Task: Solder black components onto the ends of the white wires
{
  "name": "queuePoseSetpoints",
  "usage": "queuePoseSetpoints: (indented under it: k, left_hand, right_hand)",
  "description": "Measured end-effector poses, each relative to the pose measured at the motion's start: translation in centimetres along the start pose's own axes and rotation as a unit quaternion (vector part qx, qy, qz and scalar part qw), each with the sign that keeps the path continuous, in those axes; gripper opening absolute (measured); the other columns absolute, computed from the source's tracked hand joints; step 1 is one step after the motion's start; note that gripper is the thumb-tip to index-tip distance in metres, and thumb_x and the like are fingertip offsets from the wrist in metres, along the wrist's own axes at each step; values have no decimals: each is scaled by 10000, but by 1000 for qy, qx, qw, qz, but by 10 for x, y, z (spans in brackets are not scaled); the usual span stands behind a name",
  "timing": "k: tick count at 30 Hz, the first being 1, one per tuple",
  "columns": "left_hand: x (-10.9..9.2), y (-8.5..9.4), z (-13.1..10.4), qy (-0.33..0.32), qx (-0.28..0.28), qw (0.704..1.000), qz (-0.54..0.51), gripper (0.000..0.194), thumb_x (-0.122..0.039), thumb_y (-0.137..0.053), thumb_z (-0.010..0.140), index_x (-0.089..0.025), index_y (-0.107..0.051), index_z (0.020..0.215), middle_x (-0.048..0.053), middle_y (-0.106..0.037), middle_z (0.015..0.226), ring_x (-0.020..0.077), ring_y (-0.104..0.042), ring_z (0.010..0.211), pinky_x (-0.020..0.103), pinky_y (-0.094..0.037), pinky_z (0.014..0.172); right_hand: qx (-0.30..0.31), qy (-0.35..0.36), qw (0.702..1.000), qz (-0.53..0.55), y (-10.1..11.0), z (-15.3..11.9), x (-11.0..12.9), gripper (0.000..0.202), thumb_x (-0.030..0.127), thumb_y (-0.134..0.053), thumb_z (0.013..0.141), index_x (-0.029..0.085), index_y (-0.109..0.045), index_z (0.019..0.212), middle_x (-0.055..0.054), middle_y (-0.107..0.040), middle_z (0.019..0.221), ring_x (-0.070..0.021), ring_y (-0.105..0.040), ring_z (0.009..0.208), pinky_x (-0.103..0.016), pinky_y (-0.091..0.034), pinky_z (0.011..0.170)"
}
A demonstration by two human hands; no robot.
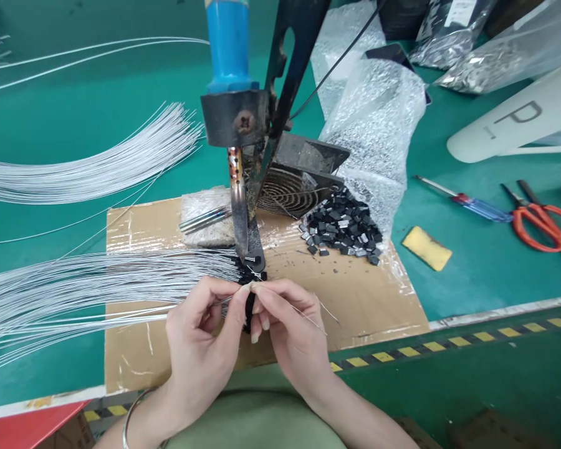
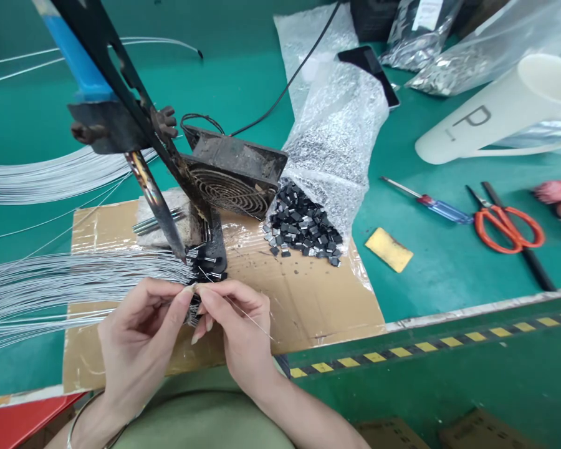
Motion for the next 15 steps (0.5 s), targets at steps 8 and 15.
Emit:
queuePoseSetpoints:
  k: [8,15]
  left_hand:
    - [3,4,4,71,-13,997,-28,86,-282,-758,926,-208,-749,882,3,-730,760,105,-611,648,188,-455,558]
    - [-4,6,5,101,-21,994,-48,59,-254,-758,895,-220,-770,847,-7,-714,787,102,-571,659,215,-438,600]
  right_hand:
    - [14,113,983,-146,20,4,32,334,499,-687,967,228,-882,942,-53,-782,748,-159,-676,513,-293,-596,469]
    - [-180,375,675,-609,64,10,109,75,265,-824,861,211,-831,913,-24,-737,765,-177,-628,646,-319,-535,616]
Point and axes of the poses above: each hand's wrist, its own z-axis towards the middle knuckle, its own y-axis out of the back of the hand, x = y × z, the point moved 6 cm from there along z, towards the middle knuckle
